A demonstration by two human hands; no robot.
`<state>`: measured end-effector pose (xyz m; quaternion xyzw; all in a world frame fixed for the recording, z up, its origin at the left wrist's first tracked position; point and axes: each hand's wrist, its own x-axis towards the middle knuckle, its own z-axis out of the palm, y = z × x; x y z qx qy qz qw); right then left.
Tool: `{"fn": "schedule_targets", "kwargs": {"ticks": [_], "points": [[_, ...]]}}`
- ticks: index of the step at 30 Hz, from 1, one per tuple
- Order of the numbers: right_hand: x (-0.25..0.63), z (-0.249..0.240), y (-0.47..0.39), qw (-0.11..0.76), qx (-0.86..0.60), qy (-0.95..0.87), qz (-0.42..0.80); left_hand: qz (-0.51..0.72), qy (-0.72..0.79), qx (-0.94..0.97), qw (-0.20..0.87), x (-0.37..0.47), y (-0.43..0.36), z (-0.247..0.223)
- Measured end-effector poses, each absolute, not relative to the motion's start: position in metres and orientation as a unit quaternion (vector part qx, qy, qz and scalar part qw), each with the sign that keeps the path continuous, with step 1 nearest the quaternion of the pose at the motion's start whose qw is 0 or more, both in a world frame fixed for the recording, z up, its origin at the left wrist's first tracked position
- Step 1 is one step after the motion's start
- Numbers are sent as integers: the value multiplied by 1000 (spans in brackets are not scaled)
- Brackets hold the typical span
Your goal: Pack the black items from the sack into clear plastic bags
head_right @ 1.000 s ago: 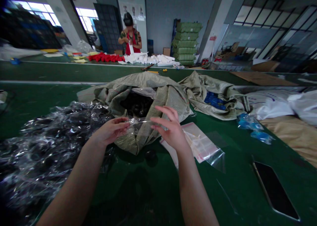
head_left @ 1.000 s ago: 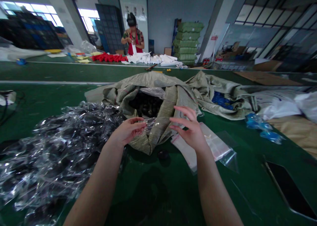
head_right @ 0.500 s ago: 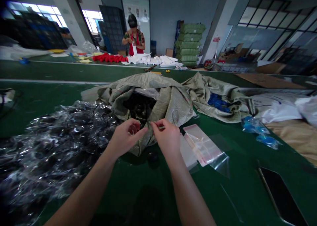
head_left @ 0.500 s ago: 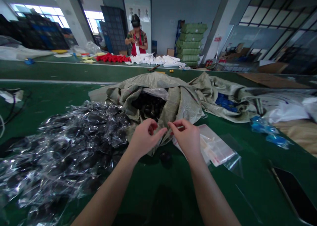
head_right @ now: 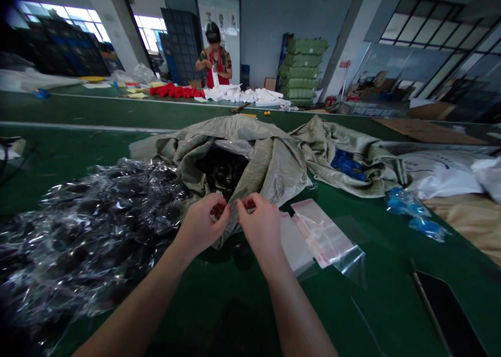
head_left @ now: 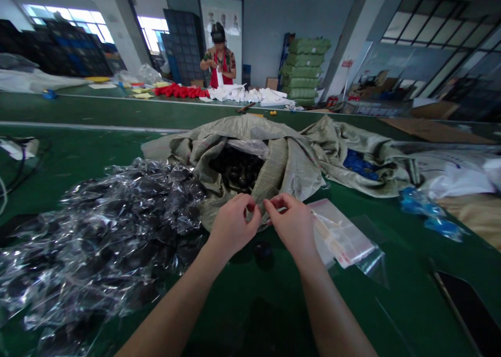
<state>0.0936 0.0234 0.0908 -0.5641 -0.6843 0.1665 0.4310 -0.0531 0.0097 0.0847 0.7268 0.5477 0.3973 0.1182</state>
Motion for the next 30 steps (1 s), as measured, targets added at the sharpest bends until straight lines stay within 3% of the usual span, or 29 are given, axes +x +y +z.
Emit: {"fn": "schedule_targets", "kwargs": {"ticks": [9, 18, 22, 25, 30], "points": [[87, 98, 14, 404, -610, -661, 164, 399, 568, 720, 1, -56, 4, 89], [88, 96, 15, 381, -581, -700, 165, 397, 574, 714, -45, -62, 9, 88], [105, 100, 15, 351, -532, -738, 221, 370, 586, 715, -90, -70, 18, 83], [118, 86, 14, 272, -489, -790, 251, 348, 594, 718, -96, -75, 24, 79], [119, 29, 3, 99, -405, -887, 198, 323, 594, 730, -101, -78, 29, 77]]}}
